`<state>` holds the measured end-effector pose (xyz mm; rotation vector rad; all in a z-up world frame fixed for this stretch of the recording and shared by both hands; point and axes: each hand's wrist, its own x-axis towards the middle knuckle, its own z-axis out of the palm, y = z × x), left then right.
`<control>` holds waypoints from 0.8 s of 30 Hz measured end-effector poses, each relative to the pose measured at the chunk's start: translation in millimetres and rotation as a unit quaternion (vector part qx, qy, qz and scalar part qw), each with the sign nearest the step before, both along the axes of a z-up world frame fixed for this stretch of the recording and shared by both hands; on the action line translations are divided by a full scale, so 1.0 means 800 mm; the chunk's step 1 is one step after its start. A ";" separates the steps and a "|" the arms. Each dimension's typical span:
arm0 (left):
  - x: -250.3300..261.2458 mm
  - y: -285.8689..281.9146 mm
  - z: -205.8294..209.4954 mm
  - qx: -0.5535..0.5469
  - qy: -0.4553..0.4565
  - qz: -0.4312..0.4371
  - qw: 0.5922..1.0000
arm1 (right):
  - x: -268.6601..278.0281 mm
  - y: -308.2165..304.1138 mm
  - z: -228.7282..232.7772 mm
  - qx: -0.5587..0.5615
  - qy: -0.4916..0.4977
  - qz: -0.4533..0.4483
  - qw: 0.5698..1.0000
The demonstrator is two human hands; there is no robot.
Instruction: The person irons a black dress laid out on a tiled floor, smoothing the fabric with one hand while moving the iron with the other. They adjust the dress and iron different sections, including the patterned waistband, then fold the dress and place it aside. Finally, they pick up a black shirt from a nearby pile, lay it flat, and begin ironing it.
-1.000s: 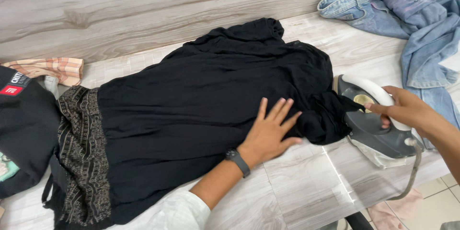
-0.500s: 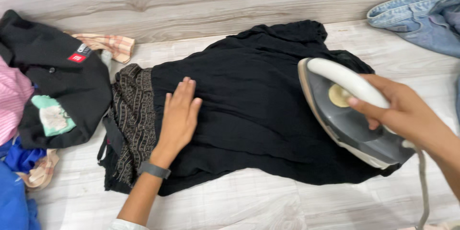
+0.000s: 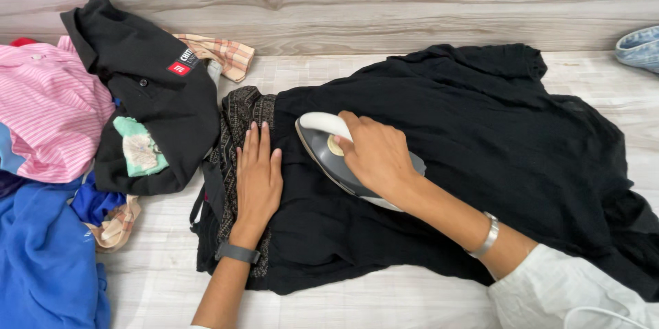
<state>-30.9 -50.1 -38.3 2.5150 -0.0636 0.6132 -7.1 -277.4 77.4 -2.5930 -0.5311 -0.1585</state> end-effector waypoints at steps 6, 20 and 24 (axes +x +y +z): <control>0.007 0.003 -0.003 0.074 0.007 0.024 0.997 | 0.084 0.056 -0.017 -0.019 -0.161 -0.008 0.987; 0.009 0.036 -0.002 0.069 0.023 0.036 0.997 | 0.005 -0.058 0.003 -0.087 -0.064 0.272 0.956; 0.009 0.034 -0.002 0.071 0.022 0.033 0.997 | 0.000 -0.094 0.002 -0.082 -0.116 0.239 0.961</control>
